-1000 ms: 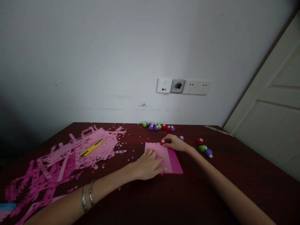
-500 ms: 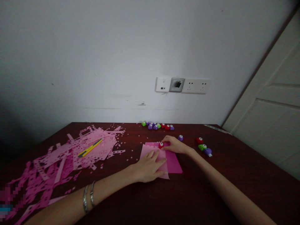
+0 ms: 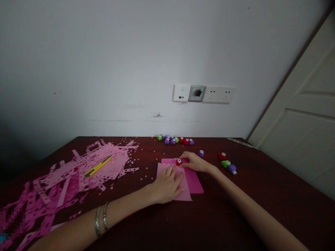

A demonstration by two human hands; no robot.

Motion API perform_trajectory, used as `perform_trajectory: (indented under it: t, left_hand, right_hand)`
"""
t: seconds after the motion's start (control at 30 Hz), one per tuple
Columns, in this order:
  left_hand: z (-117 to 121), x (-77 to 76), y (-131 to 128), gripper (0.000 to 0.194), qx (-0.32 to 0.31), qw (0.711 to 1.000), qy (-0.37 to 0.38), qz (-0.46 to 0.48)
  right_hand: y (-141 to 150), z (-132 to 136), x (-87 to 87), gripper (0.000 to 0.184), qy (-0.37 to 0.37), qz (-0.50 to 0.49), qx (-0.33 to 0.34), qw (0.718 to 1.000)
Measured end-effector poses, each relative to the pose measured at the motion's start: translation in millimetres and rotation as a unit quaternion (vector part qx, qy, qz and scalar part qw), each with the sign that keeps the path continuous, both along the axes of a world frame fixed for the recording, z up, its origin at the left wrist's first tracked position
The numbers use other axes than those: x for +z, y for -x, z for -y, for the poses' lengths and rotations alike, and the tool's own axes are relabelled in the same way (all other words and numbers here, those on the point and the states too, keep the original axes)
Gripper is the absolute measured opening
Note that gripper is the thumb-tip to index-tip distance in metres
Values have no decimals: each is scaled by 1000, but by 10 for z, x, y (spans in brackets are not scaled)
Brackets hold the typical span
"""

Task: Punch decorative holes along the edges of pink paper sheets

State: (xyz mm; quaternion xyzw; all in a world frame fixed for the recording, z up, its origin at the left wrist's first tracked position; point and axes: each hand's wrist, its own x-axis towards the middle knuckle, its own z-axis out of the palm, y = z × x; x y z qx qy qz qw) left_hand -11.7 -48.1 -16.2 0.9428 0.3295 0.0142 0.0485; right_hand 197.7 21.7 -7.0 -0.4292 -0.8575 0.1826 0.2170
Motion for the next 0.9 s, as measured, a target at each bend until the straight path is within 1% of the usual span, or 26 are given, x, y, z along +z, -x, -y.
perform_trajectory:
  t: [0.2,0.6,0.8,0.9]
  left_hand:
    - [14,-4,-6,59,3,1000,-11,-6]
    - [-15,-80,-2,59,5,1000,-19,-2]
    - [-4,-61,-12,59,9,1000,-19,-1]
    - [-1,-54,-6,59,7,1000,-21,-1]
  right_hand:
    - [18,-1,7,22,-2,3,3,1000]
    - [17,14,7,21,-23,-8,18,1000]
    - [41,26,24,19,-27,7,20,999]
    - [25,11,29,17,-41,6,7,999]
